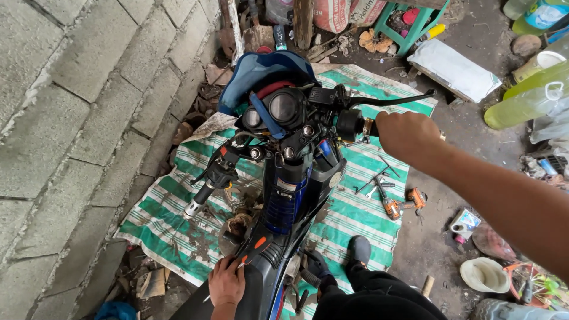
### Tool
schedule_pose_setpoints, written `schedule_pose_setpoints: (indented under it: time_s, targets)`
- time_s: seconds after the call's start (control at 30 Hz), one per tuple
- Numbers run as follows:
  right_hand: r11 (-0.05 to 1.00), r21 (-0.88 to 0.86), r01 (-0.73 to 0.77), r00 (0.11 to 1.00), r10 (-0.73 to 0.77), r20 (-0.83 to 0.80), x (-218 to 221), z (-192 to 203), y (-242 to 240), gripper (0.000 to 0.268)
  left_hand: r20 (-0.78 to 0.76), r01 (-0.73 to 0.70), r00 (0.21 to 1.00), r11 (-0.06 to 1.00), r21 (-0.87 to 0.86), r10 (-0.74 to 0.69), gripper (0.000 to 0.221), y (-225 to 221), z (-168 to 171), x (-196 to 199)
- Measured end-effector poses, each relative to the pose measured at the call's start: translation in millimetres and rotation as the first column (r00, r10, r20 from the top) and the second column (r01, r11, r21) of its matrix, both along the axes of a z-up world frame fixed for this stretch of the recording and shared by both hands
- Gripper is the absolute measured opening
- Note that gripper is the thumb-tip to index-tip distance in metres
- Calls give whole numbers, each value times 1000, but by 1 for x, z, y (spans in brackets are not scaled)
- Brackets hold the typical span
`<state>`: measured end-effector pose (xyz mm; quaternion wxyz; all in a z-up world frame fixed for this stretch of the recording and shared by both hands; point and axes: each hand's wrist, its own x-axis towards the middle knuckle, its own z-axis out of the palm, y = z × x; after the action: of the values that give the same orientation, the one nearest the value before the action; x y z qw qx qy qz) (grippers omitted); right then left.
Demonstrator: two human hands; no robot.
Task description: Securing screws on the handlebar assembly and testing the throttle and brake lever functionality.
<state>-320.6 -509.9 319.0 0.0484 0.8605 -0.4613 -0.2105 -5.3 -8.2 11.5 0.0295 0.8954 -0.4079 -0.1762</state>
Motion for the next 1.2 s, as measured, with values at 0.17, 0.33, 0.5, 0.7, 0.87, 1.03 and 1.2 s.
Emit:
schedule_pose_setpoints:
  time_s: [0.17,0.33,0.5,0.7,0.87,1.03,1.2]
  targets:
    - [965,255,58,998,-61,2,13,22,-23,19,-23,6,1000,998,55,-5,39,0,4,0]
    - [650,742,166,944,-323,72,23,54,-38,22,-24,12,1000,999,32,-11,39,0,3,1]
    - [967,246,68,997,-56,-54,24,46,-1,21,-28,15,1000,998,56,-14,39,1,0,2]
    - [940,-305,-150,988,156,-4,-6,-27,13,10,-40,-6,999,999,42,7,38,-2,7,1]
    - [663,-697,-273,934,357,-26,-21,-58,11,15,-39,-14,999,998,58,16,39,-2,3,1]
    - [998,-13,-66,998,66,7,5,12,-15,44,-45,-27,999,997,68,30,39,-5,7,2]
    - [611,745,267,930,-365,-34,16,63,-62,98,-17,10,1000,999,31,-10,39,0,3,1]
